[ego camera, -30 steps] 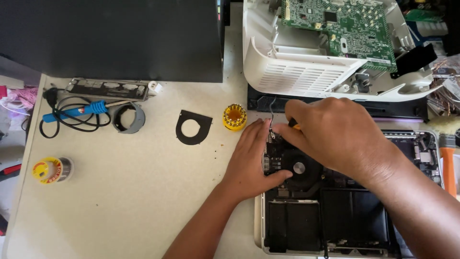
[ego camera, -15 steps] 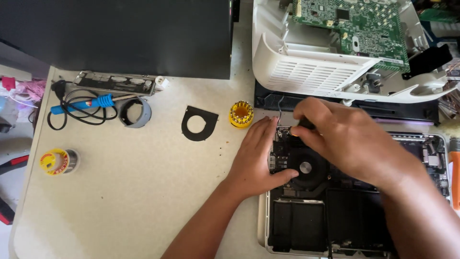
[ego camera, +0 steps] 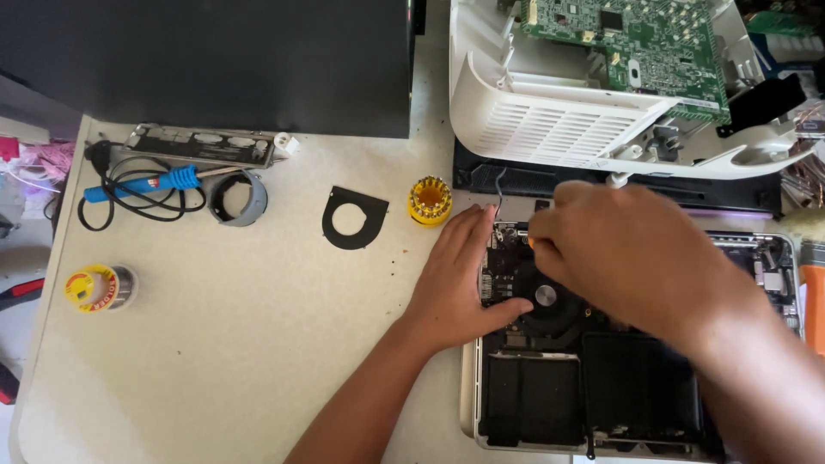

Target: Disassembling a laptop by removing internal screws and a cooling fan using a screwdriver

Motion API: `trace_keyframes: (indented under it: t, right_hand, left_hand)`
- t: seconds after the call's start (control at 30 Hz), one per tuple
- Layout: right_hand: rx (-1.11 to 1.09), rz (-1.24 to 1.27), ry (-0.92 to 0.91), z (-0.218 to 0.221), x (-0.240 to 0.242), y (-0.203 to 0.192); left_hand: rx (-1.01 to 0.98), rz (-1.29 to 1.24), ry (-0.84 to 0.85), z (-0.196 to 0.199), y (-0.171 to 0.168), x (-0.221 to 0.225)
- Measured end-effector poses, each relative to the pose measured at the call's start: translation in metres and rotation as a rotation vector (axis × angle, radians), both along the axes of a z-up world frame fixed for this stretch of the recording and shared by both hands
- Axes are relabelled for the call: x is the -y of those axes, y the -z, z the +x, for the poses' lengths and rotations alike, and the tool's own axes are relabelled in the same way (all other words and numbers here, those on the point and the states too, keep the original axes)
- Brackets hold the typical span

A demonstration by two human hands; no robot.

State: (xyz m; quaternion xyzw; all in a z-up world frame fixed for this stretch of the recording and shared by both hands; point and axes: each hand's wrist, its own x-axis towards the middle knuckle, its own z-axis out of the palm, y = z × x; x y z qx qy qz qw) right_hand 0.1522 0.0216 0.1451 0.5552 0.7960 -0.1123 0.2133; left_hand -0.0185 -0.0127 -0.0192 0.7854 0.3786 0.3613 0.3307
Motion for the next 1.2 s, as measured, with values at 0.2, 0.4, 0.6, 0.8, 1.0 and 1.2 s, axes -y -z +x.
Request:
trace_keyframes:
  t: [0.2, 0.4, 0.6, 0.8, 1.0, 1.2]
  right_hand:
    - [0.226, -0.148, 0.101, -0.030, -0.029, -0.015]
    - [-0.018, -0.156, 0.114, -0.028, -0.032, 0.000]
    - [-0.083, -0.181, 0.202, -0.047, -0.039, 0.006]
    - [-0.018, -0.167, -0.049, -0.038, -0.040, 0.000]
    - [-0.044, -0.115, -0.100, -0.033, -0.034, -0.001]
    - [0.050, 0.056, -0.422, -0.027, -0.036, 0.038]
  left_hand:
    - [-0.030, -0.051, 0.002, 0.001, 0.001, 0.000]
    - [0.092, 0.082, -0.016, 0.002, 0.012, -0.003]
    - [0.063, 0.133, -0.055, 0.007, 0.012, -0.003]
    - [0.070, 0.087, -0.033, 0.005, 0.007, -0.003]
    - [0.040, 0.062, -0.026, 0.005, 0.005, -0.003]
    - [0.086, 0.129, -0.048, 0.010, 0.021, -0.005]
